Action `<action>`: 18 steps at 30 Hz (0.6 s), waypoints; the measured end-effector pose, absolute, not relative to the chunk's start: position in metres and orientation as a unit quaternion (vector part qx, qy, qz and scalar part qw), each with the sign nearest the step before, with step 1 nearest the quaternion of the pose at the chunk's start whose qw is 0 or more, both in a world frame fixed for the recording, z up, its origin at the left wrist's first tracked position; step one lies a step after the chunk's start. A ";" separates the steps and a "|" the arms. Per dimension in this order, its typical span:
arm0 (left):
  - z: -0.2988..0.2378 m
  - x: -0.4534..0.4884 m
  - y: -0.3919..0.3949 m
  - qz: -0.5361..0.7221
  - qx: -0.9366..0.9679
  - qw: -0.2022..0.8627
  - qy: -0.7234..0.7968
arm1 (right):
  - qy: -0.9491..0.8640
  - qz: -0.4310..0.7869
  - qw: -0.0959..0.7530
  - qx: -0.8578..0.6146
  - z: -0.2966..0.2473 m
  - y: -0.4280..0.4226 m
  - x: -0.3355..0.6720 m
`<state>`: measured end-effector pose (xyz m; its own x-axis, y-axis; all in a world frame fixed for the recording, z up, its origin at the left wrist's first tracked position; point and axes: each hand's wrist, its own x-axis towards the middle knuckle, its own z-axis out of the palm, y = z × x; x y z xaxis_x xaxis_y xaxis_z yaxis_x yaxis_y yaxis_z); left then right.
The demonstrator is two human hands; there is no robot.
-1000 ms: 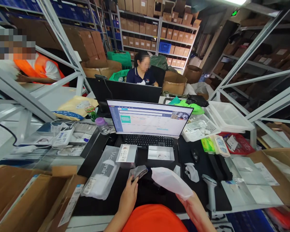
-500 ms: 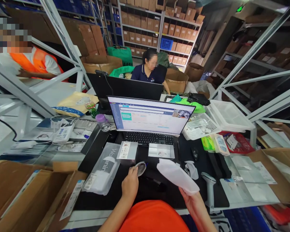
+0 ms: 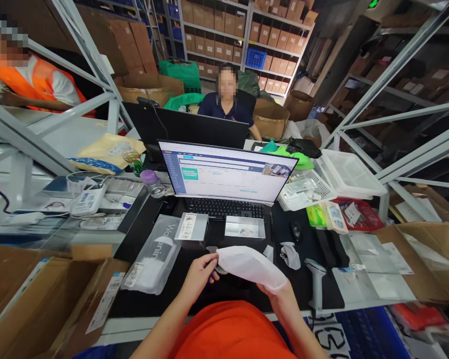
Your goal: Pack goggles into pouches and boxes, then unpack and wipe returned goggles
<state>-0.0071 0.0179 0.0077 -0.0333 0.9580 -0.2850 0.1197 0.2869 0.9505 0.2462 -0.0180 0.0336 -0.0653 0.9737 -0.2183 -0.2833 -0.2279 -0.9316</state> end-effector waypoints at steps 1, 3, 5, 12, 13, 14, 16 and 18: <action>0.010 -0.006 0.018 0.394 0.444 0.534 0.602 | -0.407 0.608 0.490 -0.474 0.035 -0.016 0.243; 0.012 -0.003 0.018 0.391 0.437 0.532 0.611 | -0.496 0.541 0.474 -0.487 0.037 -0.014 0.239; 0.012 0.000 0.017 0.386 0.428 0.527 0.624 | -0.583 0.470 0.452 -0.484 0.038 -0.014 0.239; 0.010 0.004 0.014 0.364 0.440 0.548 0.611 | -0.779 0.321 0.331 -0.424 0.039 -0.019 0.244; 0.011 0.004 0.014 0.362 0.448 0.552 0.604 | -0.795 0.303 0.319 -0.418 0.040 -0.018 0.244; 0.013 0.003 0.014 0.360 0.455 0.553 0.598 | -0.810 0.289 0.306 -0.409 0.041 -0.017 0.243; 0.017 0.003 0.014 0.360 0.471 0.551 0.587 | -0.836 0.275 0.280 -0.385 0.046 -0.013 0.243; 0.021 0.002 0.013 0.353 0.493 0.547 0.577 | -0.850 0.283 0.263 -0.358 0.053 -0.008 0.244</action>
